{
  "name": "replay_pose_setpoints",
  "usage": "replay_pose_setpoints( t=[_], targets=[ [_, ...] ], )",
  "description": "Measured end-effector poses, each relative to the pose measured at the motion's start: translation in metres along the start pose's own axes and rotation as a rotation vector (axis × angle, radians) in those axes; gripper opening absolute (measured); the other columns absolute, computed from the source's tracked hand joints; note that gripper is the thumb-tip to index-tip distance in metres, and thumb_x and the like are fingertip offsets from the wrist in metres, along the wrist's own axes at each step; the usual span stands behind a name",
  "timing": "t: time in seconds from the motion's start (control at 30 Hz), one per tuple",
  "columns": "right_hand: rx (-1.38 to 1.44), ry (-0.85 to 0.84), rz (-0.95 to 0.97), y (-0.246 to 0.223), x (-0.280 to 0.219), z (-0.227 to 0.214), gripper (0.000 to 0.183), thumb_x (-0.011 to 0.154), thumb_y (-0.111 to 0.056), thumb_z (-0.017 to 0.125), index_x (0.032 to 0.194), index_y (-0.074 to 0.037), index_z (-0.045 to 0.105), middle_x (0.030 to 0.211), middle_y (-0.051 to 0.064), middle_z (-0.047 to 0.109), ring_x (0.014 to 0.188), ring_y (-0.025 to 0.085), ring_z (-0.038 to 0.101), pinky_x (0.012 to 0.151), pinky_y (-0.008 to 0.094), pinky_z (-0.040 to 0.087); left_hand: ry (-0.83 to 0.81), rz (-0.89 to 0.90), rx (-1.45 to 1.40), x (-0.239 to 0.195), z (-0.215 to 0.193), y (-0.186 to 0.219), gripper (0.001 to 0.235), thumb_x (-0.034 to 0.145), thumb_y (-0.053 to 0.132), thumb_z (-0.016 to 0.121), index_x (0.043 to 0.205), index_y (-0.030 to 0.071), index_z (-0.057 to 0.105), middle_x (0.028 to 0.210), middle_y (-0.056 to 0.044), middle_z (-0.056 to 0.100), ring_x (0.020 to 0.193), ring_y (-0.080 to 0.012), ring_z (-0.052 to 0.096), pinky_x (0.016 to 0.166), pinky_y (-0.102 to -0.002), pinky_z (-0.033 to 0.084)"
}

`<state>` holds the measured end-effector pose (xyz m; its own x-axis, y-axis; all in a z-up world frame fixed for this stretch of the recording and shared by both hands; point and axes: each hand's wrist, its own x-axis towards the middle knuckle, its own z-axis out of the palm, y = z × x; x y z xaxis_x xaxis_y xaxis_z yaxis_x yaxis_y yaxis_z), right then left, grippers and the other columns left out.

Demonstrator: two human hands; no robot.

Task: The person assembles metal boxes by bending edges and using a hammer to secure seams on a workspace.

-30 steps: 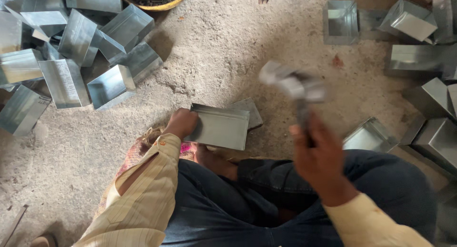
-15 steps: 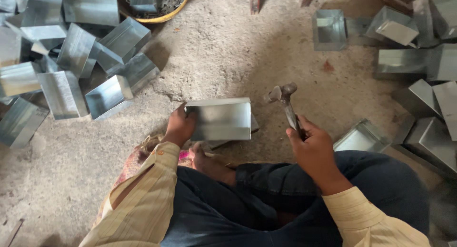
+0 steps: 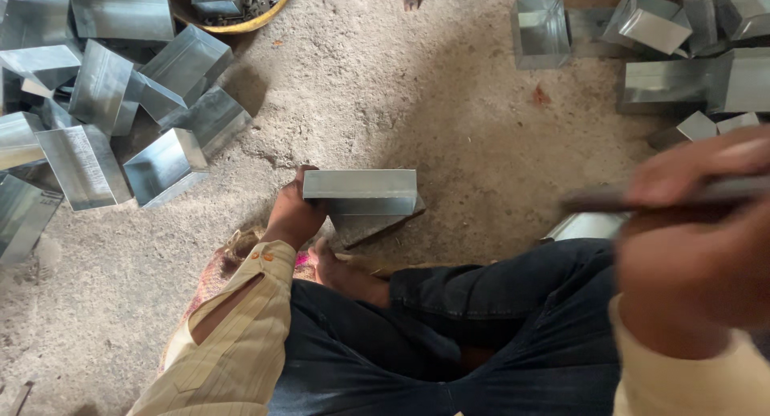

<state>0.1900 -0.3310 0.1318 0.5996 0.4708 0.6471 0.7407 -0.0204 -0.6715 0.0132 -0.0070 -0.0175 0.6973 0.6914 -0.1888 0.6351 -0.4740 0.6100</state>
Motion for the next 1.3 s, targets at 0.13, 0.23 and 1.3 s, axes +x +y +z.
replay_pose_setpoints(
  t=[0.13, 0.23, 1.3],
  targets=[
    [-0.155, -0.36, 0.163, 0.022, -0.015, 0.033, 0.024, 0.096, -0.017, 0.068, 0.111, 0.001, 0.072, 0.097, 0.017, 0.07, 0.073, 0.024, 0.065, 0.066, 0.035, 0.051, 0.072, 0.041, -0.035, -0.003, 0.002, -0.004, 0.038, 0.09, 0.027, 0.067, 0.124, 0.015, 0.051, 0.097, -0.025, 0.073, 0.096, -0.046, 0.072, 0.083, -0.05, 0.059],
    [-0.114, -0.333, 0.217, 0.024, -0.013, 0.035, 0.033, 0.094, -0.015, 0.067, 0.12, 0.005, 0.068, 0.104, 0.023, 0.069, 0.077, 0.026, 0.07, 0.067, 0.034, 0.054, 0.096, 0.06, 0.005, 0.002, 0.008, -0.006, 0.038, 0.09, 0.026, 0.069, 0.122, 0.013, 0.053, 0.098, -0.026, 0.072, 0.096, -0.0465, 0.071, 0.082, -0.051, 0.059],
    [-0.1, -0.344, 0.174, 0.019, -0.03, 0.039, 0.045, 0.092, -0.016, 0.072, 0.133, 0.0, 0.065, 0.088, 0.019, 0.071, 0.066, 0.03, 0.068, 0.061, 0.038, 0.052, 0.108, 0.024, 0.054, 0.003, 0.013, -0.005, 0.063, 0.088, 0.031, 0.067, 0.14, 0.005, 0.043, 0.101, -0.028, 0.071, 0.095, -0.0467, 0.071, 0.082, -0.05, 0.059]
  ],
)
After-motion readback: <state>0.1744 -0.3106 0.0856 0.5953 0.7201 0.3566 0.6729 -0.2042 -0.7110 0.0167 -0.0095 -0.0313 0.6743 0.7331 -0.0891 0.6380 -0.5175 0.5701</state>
